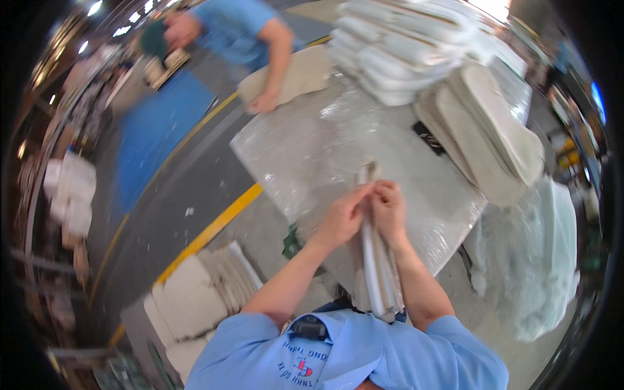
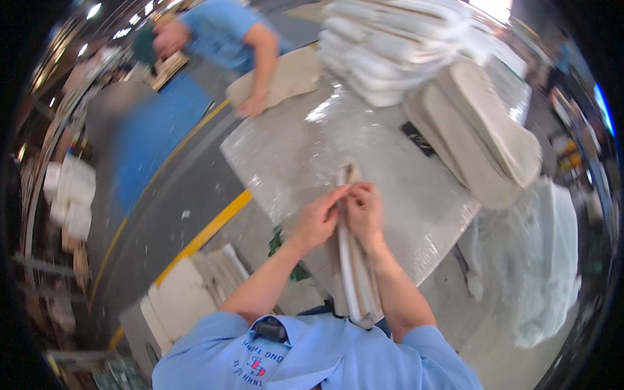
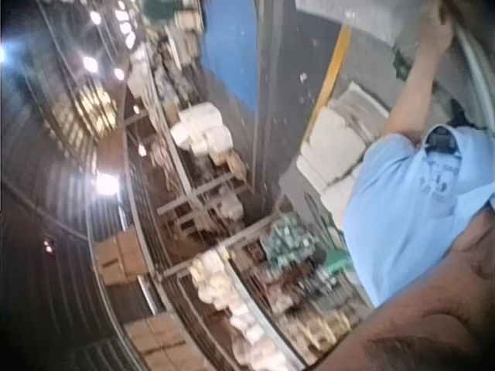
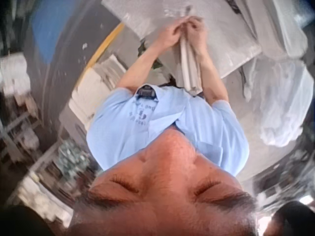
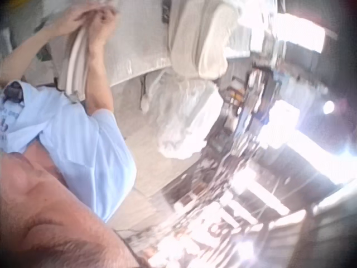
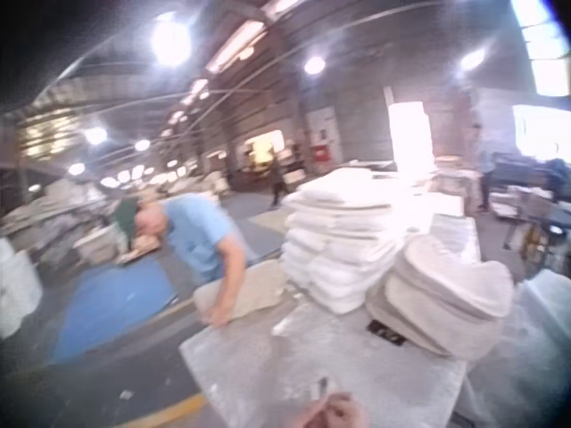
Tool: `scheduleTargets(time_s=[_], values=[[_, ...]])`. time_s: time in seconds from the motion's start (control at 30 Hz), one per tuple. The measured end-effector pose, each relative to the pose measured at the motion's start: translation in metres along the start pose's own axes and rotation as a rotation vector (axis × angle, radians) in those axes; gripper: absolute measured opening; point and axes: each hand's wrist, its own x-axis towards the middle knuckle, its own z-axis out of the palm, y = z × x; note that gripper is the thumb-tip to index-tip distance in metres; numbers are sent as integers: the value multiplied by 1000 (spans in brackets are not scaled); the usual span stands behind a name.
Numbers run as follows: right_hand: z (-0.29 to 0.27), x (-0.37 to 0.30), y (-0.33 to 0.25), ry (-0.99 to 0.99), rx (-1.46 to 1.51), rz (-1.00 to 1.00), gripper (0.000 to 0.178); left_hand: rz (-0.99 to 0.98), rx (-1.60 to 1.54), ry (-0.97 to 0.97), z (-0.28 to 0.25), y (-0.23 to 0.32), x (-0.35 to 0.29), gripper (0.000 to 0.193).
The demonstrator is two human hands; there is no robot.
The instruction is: The person inserts cylindrical foam inserts into fabric cushion covers and ties the drawstrings to close them. The person handles the cushions one at a time, places them on a table, and stacks the finished items.
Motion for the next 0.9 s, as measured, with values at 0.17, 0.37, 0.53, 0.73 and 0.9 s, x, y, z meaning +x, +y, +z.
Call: scheduleTargets(time_s=[0.17,0.37,0.53,0.73,0.9], values=[[-1,-7,-15,-198,43,23,23,-31,109,333,8,3,-20,33],[0,-13,-11,-196,-192,-107,31,-210,-55,594,8,-7,-48,15],[0,-10,-21,-222,-313,-104,34,-743,-92,853,-38,-100,-167,18],[6,-13,-26,-222,-307,-74,31,-1147,213,494,-54,-171,-223,25],[1,-12,-20,-222,-359,-164,30,-1397,512,-334,-47,-209,-225,30]])
